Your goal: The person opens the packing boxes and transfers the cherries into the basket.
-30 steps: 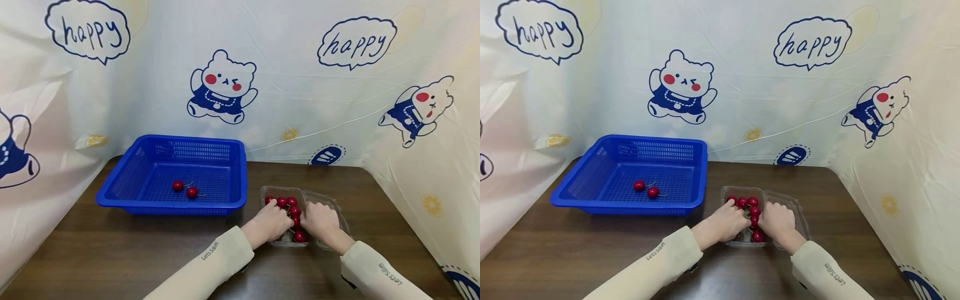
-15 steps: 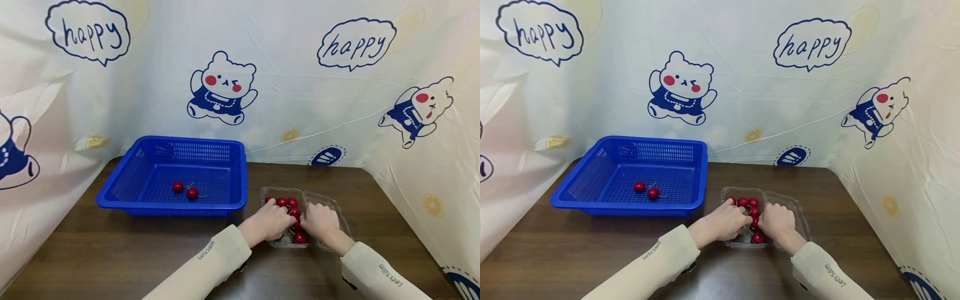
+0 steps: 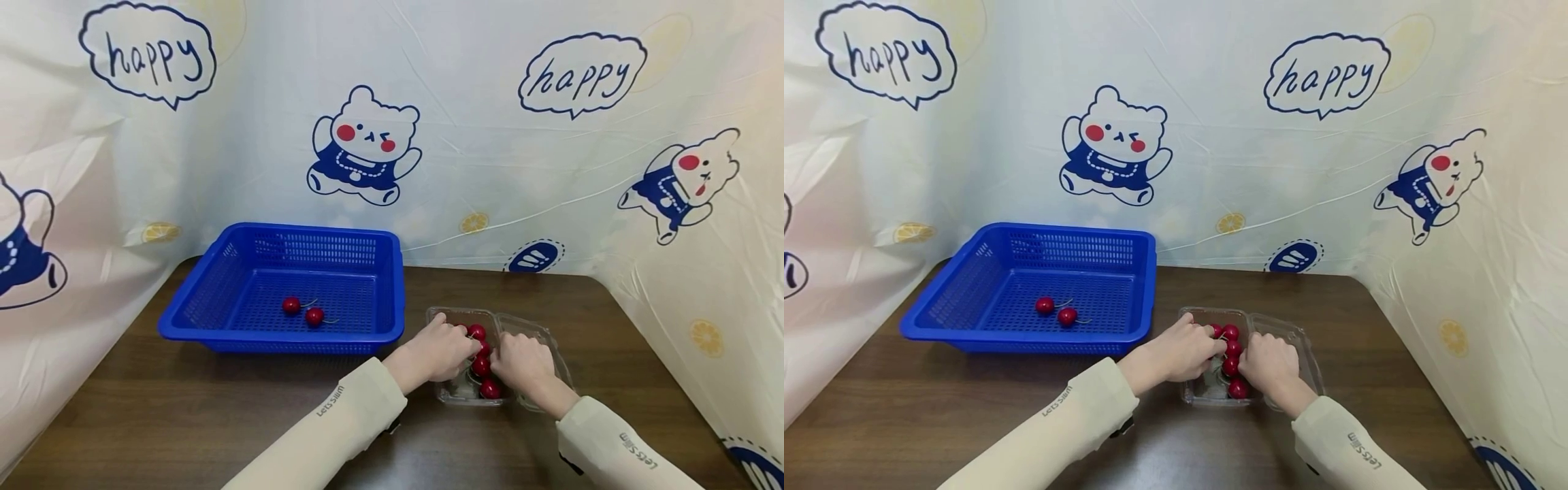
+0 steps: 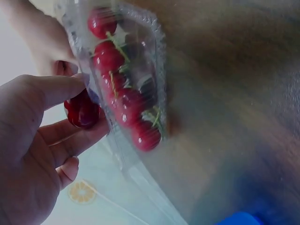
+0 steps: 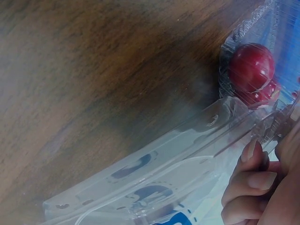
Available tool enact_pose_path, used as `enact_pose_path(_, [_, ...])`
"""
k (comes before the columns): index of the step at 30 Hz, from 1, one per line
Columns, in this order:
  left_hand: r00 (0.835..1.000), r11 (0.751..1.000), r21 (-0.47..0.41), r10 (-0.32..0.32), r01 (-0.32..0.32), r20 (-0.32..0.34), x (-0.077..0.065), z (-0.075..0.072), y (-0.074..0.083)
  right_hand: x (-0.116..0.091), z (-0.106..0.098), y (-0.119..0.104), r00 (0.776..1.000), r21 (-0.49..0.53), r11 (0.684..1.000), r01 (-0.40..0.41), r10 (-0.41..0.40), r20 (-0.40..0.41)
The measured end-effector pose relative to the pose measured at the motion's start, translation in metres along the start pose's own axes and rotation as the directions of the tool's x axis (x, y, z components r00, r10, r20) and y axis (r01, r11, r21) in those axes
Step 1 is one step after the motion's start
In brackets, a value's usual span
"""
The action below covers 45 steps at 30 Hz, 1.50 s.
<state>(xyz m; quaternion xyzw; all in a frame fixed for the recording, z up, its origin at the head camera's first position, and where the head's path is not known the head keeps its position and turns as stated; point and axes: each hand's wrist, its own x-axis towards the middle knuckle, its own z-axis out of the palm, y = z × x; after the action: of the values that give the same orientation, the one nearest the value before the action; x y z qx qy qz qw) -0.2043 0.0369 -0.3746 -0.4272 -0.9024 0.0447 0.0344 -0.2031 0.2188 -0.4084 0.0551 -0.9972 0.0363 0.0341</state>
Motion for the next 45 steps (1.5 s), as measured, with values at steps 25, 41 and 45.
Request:
enact_pose_path(25, [0.991, 0.993, -0.064, -0.102, 0.096, -0.092, -0.021, -0.038, -0.047, 0.001, 0.001, 0.0, 1.0, 0.004, 1.0, 0.01, -0.01, -0.01])
enact_pose_path(41, [0.979, 0.975, -0.155, -0.174, 0.157, -0.105, -0.044, -0.059, -0.081, -0.001, -0.001, 0.0, 1.0, 0.003, 1.0, 0.009, -0.009, -0.007])
enact_pose_path(45, [0.974, 0.97, -0.161, -0.2, 0.182, -0.105, -0.051, -0.063, -0.088, -0.001, -0.001, 0.0, 1.0, 0.007, 1.0, 0.016, -0.016, -0.009])
